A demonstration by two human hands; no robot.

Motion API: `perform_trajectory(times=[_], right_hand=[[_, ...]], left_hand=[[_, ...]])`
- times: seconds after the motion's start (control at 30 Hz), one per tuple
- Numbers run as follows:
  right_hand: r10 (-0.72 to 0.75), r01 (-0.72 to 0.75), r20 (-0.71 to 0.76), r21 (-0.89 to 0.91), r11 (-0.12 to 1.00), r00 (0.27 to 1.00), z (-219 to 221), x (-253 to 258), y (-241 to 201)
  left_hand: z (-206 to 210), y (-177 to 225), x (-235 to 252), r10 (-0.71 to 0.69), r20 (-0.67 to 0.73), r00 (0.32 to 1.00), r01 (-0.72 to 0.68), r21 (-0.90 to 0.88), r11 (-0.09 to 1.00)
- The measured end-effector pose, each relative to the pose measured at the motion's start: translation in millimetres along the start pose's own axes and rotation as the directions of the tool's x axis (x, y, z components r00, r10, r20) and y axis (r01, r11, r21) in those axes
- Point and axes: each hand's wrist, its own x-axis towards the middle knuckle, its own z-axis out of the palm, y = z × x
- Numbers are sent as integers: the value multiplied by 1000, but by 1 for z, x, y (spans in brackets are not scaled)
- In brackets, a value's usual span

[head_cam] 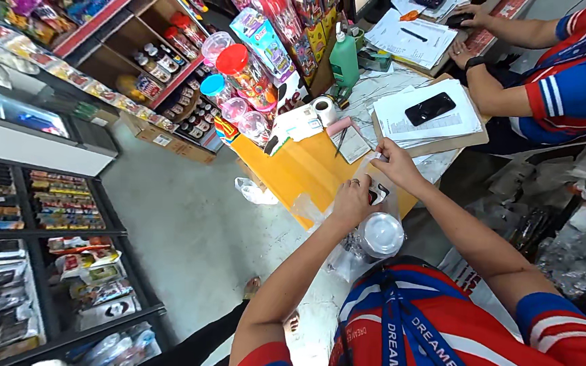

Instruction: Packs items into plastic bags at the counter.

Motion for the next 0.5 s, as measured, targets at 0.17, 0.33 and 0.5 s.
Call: perform_trajectory(times=[0.17, 0.33, 0.5], right_hand=[[-189, 191, 113, 0, 982, 975, 9, -13, -49], [-356, 349, 133, 75, 934, 925, 23, -14, -58], [-272, 311, 250, -133, 941, 929, -8, -3, -42]], left_hand=[[-11, 4, -11, 14, 49, 999, -15, 33, 999], [-7, 6, -8, -13, 181, 983, 13, 3, 1000], [-23, -13, -27, 133, 77, 988, -100, -336, 936]])
